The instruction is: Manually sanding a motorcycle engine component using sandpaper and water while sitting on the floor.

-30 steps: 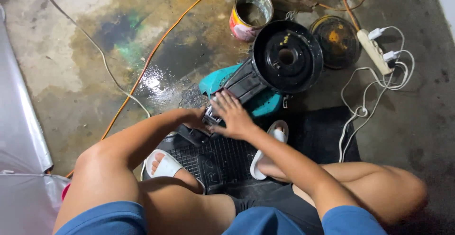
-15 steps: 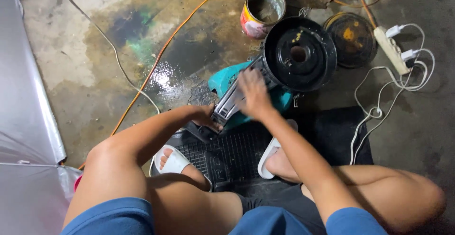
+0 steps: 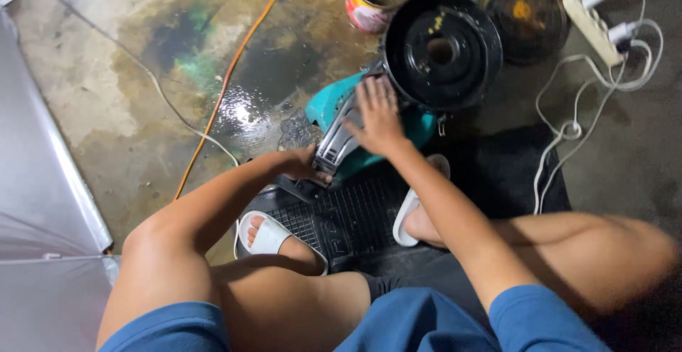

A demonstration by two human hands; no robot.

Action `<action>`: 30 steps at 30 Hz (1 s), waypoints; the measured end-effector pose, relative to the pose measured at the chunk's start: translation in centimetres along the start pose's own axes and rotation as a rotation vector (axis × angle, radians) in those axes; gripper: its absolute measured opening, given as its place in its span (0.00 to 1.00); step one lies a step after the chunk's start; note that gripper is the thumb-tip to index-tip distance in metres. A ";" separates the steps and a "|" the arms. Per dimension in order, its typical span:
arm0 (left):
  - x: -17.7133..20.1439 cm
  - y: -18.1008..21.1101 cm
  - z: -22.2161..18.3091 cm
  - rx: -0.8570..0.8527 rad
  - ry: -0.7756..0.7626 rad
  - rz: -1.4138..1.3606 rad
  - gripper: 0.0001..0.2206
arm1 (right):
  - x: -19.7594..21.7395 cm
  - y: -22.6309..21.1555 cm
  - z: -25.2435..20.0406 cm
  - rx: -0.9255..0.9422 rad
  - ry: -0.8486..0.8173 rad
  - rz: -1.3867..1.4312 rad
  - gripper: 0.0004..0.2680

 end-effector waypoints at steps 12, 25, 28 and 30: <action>0.6 0.5 -2.0 0.012 -0.016 -0.019 0.47 | 0.5 -1.1 1.0 0.005 0.084 -0.072 0.37; 0.1 -0.5 -0.5 -0.014 0.001 0.013 0.46 | 0.8 -3.3 1.4 -0.153 -0.052 -0.006 0.38; -0.2 -1.7 1.1 -0.013 -0.001 0.015 0.43 | 0.4 -6.4 0.3 -0.044 -0.153 0.026 0.41; -0.3 -1.0 1.3 -0.029 -0.008 0.021 0.46 | 0.4 -4.5 1.3 -0.038 -0.073 -0.006 0.38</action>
Point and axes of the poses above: each hand's wrist, its own z-axis towards the middle knuckle, its own x-axis out of the back of the hand, y = z × x, the point moved 10 cm from there along z, towards the middle knuckle, and after that the axes turned 10 degrees about x, right-handed, at the moved point
